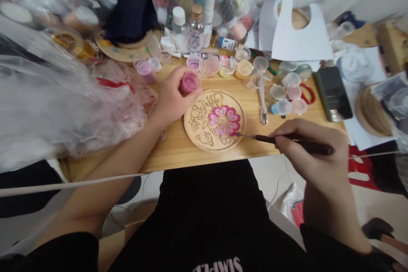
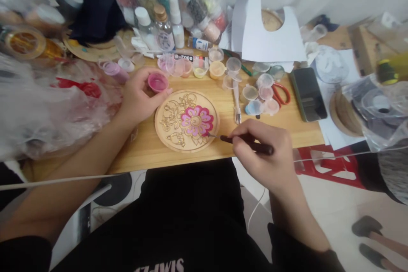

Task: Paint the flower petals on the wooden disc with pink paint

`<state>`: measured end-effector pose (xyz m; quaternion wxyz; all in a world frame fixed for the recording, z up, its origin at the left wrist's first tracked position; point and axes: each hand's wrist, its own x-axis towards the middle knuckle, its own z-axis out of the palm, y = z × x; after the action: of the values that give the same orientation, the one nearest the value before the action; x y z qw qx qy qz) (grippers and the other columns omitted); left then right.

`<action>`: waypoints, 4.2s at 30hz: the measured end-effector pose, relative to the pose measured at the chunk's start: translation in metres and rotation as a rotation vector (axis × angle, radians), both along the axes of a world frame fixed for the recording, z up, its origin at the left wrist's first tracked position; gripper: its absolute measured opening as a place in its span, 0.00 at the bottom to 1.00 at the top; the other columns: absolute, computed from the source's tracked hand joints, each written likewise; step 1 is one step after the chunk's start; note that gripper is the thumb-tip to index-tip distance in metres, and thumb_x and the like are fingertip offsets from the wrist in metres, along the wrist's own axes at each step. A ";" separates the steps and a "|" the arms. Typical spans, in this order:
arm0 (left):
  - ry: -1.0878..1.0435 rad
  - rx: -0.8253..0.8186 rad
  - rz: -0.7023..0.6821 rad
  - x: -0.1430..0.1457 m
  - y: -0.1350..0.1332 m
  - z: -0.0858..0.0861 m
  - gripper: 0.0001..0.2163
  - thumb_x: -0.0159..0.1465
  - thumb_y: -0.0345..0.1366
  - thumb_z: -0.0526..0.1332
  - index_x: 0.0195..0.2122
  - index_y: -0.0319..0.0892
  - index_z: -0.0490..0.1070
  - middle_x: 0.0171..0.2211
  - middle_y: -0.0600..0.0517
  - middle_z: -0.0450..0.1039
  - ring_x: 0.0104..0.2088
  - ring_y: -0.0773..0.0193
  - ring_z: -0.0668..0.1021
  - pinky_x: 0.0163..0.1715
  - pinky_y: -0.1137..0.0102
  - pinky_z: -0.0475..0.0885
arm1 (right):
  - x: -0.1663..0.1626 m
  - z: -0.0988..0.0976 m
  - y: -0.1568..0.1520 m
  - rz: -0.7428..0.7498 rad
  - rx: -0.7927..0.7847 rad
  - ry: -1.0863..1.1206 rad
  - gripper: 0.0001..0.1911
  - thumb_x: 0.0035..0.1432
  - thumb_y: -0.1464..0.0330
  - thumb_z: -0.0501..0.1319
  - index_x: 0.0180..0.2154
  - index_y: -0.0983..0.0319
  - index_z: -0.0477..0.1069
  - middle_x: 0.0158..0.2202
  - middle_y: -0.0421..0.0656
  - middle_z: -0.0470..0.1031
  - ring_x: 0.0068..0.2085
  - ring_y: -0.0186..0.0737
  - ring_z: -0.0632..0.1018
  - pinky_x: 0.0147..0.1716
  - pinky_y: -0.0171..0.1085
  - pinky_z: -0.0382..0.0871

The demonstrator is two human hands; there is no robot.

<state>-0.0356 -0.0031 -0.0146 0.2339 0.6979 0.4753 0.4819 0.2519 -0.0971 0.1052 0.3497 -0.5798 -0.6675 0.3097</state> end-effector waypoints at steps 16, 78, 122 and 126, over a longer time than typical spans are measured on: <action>-0.082 -0.211 0.099 0.009 -0.001 0.011 0.12 0.57 0.29 0.69 0.41 0.45 0.73 0.38 0.52 0.79 0.40 0.59 0.81 0.44 0.64 0.78 | -0.019 -0.013 -0.004 -0.055 -0.185 0.185 0.10 0.49 0.65 0.59 0.25 0.60 0.78 0.18 0.38 0.75 0.20 0.35 0.73 0.20 0.33 0.65; 0.001 -0.135 0.200 0.014 -0.009 0.053 0.15 0.58 0.32 0.64 0.48 0.44 0.72 0.47 0.47 0.79 0.47 0.56 0.81 0.50 0.61 0.78 | -0.060 -0.029 0.114 0.294 -0.065 0.745 0.03 0.50 0.67 0.64 0.29 0.56 0.77 0.22 0.36 0.78 0.25 0.39 0.77 0.31 0.40 0.72; 0.165 -0.106 0.028 0.019 -0.002 0.087 0.10 0.66 0.41 0.64 0.46 0.45 0.77 0.44 0.49 0.83 0.42 0.58 0.81 0.44 0.62 0.78 | -0.060 -0.044 0.127 0.142 -0.368 0.899 0.09 0.42 0.59 0.69 0.26 0.57 0.81 0.21 0.39 0.81 0.20 0.35 0.68 0.21 0.35 0.54; 0.091 -0.142 0.067 0.017 -0.001 0.078 0.11 0.65 0.44 0.66 0.43 0.44 0.75 0.41 0.49 0.81 0.38 0.58 0.81 0.38 0.63 0.76 | -0.058 -0.047 0.128 0.139 -0.343 0.876 0.10 0.45 0.58 0.68 0.27 0.57 0.80 0.22 0.40 0.81 0.21 0.36 0.69 0.22 0.37 0.58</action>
<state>-0.0185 -0.0043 0.0630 0.2447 0.6845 0.5416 0.4222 0.1943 0.0307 0.0580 0.4759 -0.3981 -0.4337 0.6535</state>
